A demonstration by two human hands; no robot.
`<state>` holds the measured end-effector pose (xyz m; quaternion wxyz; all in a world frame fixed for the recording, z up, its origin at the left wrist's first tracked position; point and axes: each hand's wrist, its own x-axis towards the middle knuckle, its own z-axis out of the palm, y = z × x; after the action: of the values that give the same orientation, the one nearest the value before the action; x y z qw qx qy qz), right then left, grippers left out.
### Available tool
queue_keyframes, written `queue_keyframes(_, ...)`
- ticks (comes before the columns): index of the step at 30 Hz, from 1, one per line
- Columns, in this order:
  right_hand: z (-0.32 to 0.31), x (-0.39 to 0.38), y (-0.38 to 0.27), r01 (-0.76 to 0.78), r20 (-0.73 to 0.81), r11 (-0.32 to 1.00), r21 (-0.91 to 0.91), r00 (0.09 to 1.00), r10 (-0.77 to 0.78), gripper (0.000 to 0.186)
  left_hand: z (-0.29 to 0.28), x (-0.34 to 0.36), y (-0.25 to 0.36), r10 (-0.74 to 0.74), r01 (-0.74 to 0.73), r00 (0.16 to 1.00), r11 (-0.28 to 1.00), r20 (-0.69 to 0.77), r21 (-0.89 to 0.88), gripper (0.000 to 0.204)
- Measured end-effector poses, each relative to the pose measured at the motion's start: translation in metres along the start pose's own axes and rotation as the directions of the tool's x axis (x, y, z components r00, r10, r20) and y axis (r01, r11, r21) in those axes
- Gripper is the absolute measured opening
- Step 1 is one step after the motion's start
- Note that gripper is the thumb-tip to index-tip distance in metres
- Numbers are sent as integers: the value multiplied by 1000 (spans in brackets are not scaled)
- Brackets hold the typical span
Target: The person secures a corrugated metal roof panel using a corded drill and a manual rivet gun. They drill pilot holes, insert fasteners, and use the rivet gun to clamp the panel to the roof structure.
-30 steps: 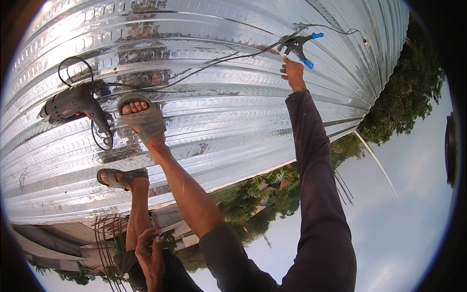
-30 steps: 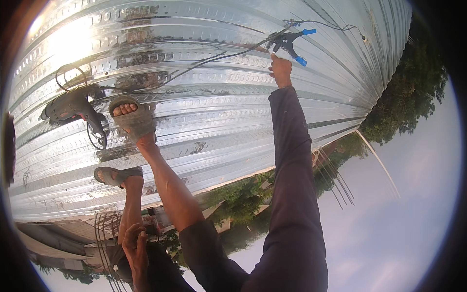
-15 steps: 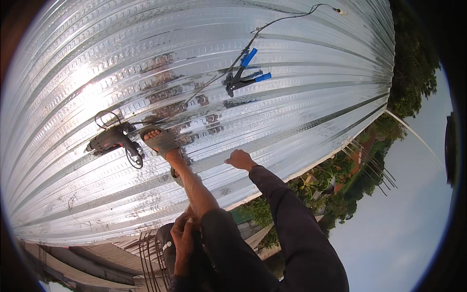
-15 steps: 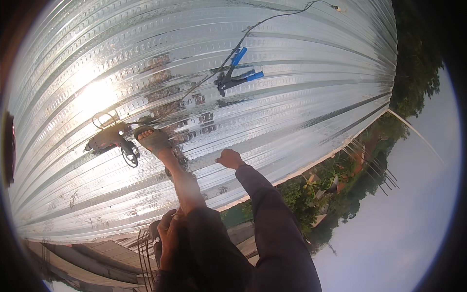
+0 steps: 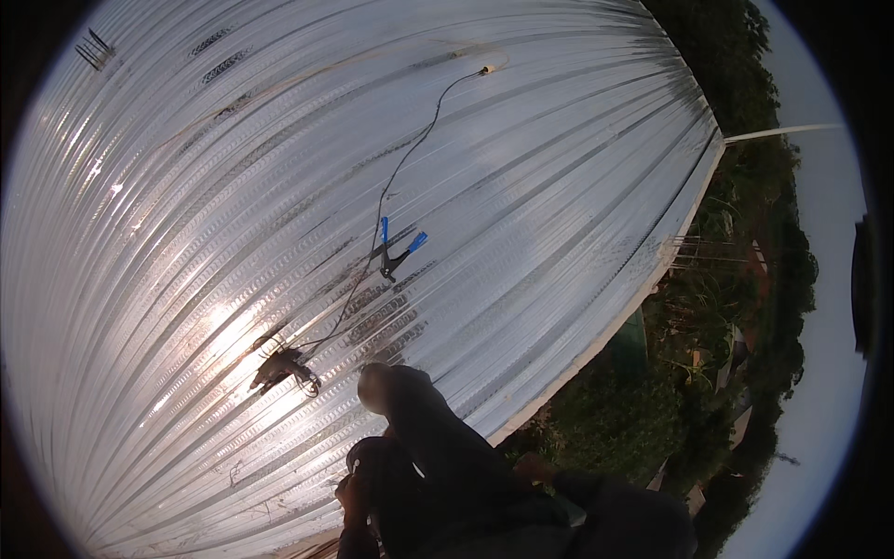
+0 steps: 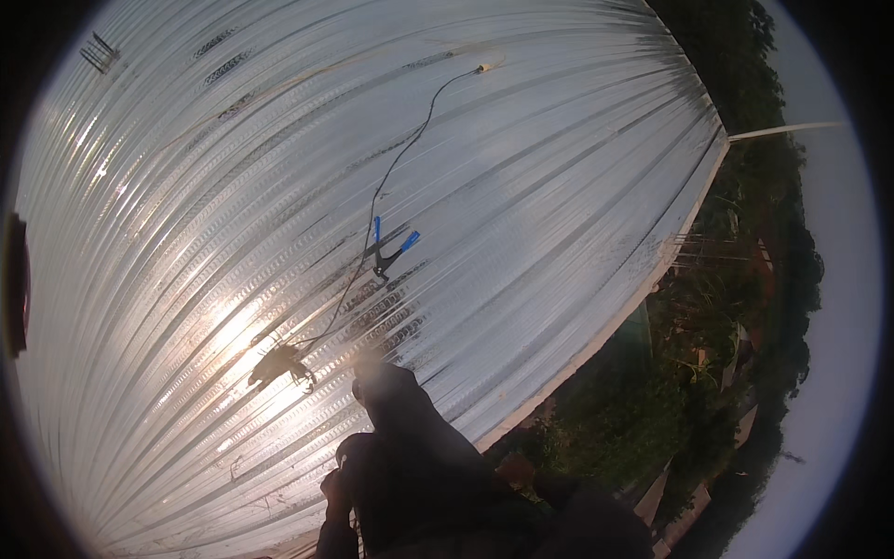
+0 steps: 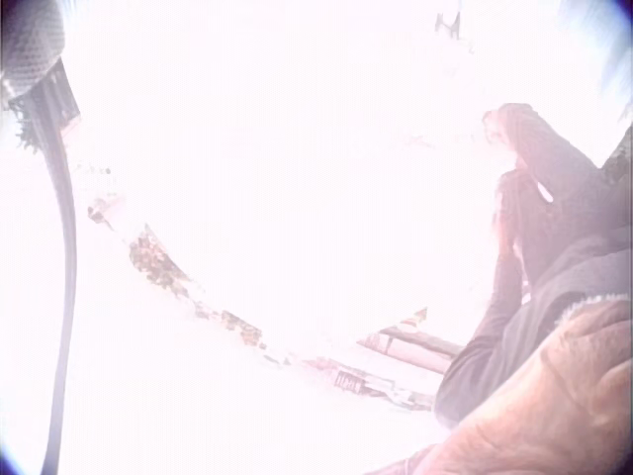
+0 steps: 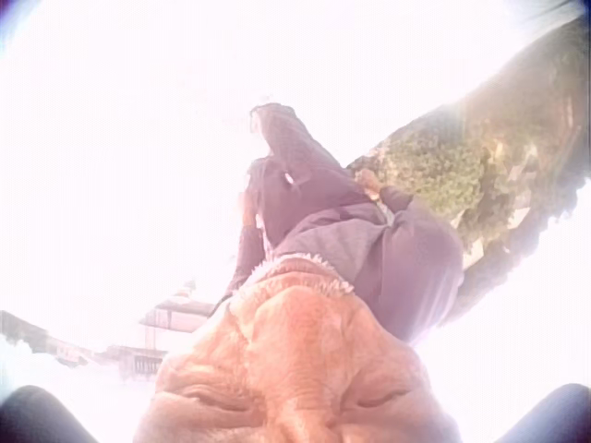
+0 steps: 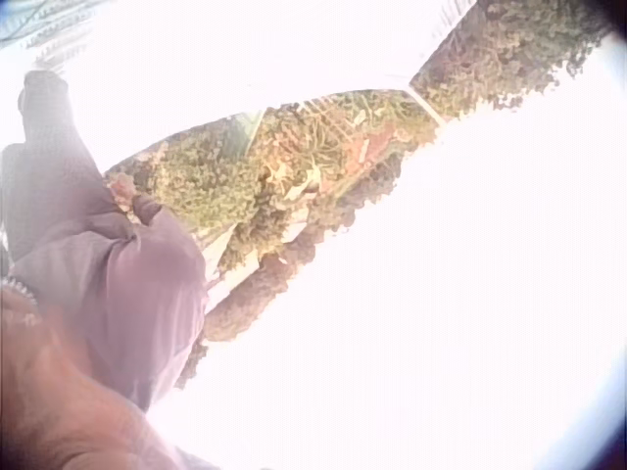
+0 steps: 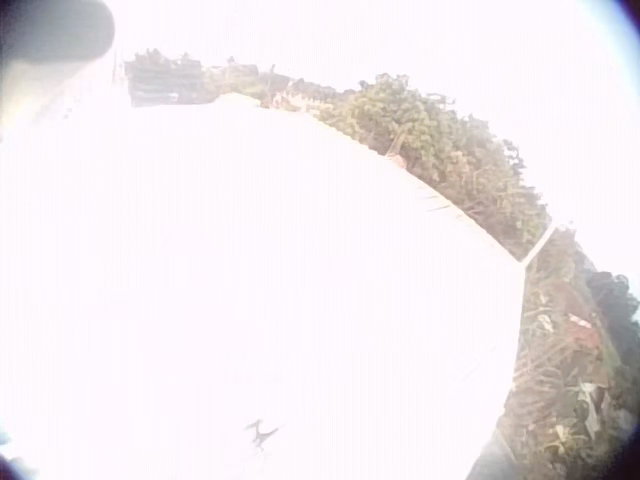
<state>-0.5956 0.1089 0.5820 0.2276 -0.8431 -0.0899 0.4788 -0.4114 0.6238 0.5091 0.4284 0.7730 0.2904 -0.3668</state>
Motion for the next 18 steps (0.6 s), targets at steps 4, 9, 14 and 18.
queue_keyframes(4,-43,-46,28,-39,-128,999,-18,991,36,27,-25,-43,83,-425,376,905,788,13,-488,24)
queue_keyframes(9,-156,-35,99,-369,-136,767,525,853,503,39,-15,-24,258,-201,145,977,872,-74,-467,34)
queue_keyframes(14,-319,-39,224,-140,-49,209,968,710,703,25,77,57,437,-151,147,988,923,16,-357,33)
queue_keyframes(18,-432,-80,300,262,-137,-5,965,521,843,24,220,80,637,35,17,984,957,177,-288,29)
